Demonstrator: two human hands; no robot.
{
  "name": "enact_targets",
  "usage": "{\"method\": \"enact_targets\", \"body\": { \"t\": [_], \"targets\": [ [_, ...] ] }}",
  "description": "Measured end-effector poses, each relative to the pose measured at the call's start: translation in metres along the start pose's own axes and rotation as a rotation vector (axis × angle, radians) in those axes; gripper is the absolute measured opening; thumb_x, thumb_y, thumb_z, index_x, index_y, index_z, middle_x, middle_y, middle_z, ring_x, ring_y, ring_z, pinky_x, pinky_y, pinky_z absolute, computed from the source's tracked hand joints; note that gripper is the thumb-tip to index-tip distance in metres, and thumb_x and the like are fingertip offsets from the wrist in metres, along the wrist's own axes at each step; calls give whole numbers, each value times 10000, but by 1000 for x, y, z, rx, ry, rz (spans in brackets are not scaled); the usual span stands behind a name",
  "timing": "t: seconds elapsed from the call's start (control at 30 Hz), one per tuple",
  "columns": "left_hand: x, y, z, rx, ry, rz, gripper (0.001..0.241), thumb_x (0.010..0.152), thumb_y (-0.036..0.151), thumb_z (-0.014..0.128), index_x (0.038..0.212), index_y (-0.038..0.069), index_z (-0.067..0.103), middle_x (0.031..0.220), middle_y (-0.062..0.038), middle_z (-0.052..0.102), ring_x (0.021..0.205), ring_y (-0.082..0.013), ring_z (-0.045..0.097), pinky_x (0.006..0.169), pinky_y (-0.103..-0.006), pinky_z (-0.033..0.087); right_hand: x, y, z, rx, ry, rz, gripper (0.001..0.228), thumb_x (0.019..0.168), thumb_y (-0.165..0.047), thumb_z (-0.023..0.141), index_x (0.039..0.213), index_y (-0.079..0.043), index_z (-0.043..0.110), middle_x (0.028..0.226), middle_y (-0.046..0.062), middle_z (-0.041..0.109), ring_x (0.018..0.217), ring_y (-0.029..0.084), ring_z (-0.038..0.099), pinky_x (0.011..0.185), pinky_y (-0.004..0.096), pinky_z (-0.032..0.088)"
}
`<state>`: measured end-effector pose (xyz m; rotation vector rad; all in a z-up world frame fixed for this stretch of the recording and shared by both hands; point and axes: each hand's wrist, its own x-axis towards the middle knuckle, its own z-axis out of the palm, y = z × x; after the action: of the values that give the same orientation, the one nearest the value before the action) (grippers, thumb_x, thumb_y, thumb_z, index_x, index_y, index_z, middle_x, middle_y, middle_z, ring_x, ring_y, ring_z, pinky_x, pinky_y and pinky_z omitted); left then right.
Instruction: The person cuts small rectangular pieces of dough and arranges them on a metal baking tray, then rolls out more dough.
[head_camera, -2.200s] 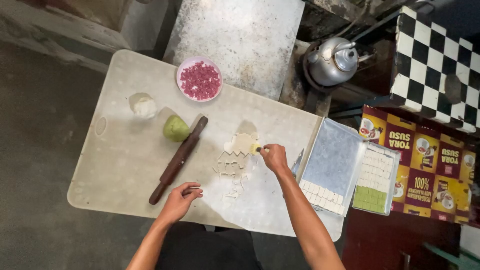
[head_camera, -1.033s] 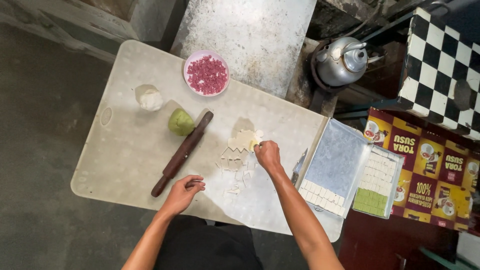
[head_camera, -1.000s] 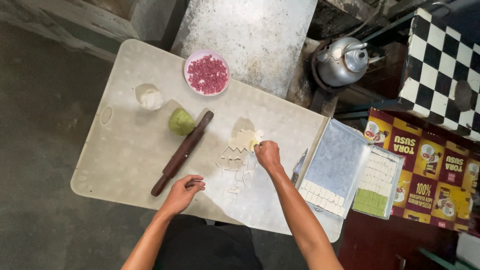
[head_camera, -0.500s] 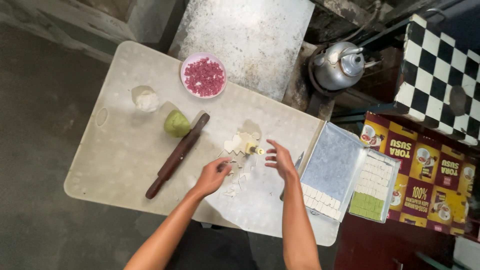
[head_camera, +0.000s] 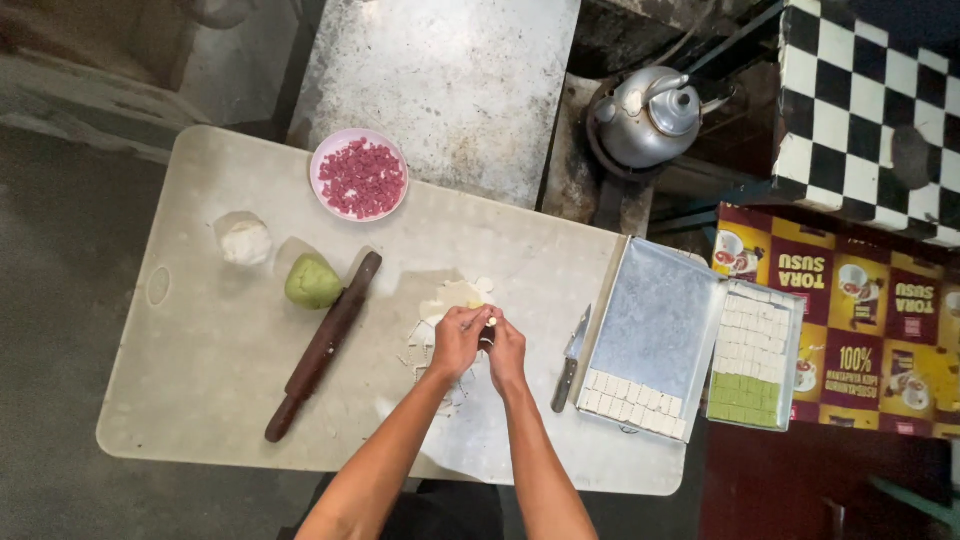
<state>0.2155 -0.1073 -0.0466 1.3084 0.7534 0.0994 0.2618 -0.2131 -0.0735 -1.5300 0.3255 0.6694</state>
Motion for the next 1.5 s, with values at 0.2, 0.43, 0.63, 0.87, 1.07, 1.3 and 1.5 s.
{"method": "enact_targets", "body": {
  "t": [0.2,0.43,0.63,0.87,1.07,1.3,1.5],
  "targets": [
    [2,-12,5,134,53,123,246,995,226,671,1145,75,795,987,-132,684,858,-219,681,755,-334,564,5,21,-6,-6,47,-75,481,1063,-362,559,1182,73,726,873,76,680,737,125,587,649,294,510],
    [2,-22,6,18,48,98,257,975,221,670,1143,53,767,1026,-113,682,855,-172,693,692,-314,588,0,15,6,-136,110,-80,498,1074,-382,564,1233,50,756,834,75,644,721,132,517,637,310,458],
    [-1,-8,6,75,57,84,270,984,246,665,1141,62,785,1006,-113,679,756,-190,679,635,-309,553,3,16,-2,20,74,-71,470,1018,-377,578,1192,34,726,884,45,731,759,96,648,693,268,564],
    [13,-33,4,239,70,132,264,968,289,700,1126,109,810,917,-101,583,824,-221,628,759,-368,538,-4,-48,27,86,-27,251,543,1001,-533,356,1128,-107,668,925,104,688,752,206,649,595,332,525],
    [10,-16,-1,283,29,10,272,946,369,671,1156,249,795,910,-91,561,850,-270,625,813,-400,532,31,-2,25,7,107,325,592,973,-658,351,920,-121,596,764,48,568,581,172,525,449,335,390],
    [9,4,-3,499,16,-72,272,921,424,698,1102,264,823,1048,-108,674,990,-263,671,887,-467,469,-7,-86,50,115,58,544,714,969,-771,311,739,-131,526,528,-25,362,398,108,270,358,258,148],
    [21,-55,-23,-108,99,-148,330,1004,365,568,1234,186,724,1210,-68,735,1126,-194,682,983,-319,482,36,-27,44,3,223,423,607,1026,-636,371,681,-136,386,518,-15,318,363,112,213,352,294,118]
  ]
}}
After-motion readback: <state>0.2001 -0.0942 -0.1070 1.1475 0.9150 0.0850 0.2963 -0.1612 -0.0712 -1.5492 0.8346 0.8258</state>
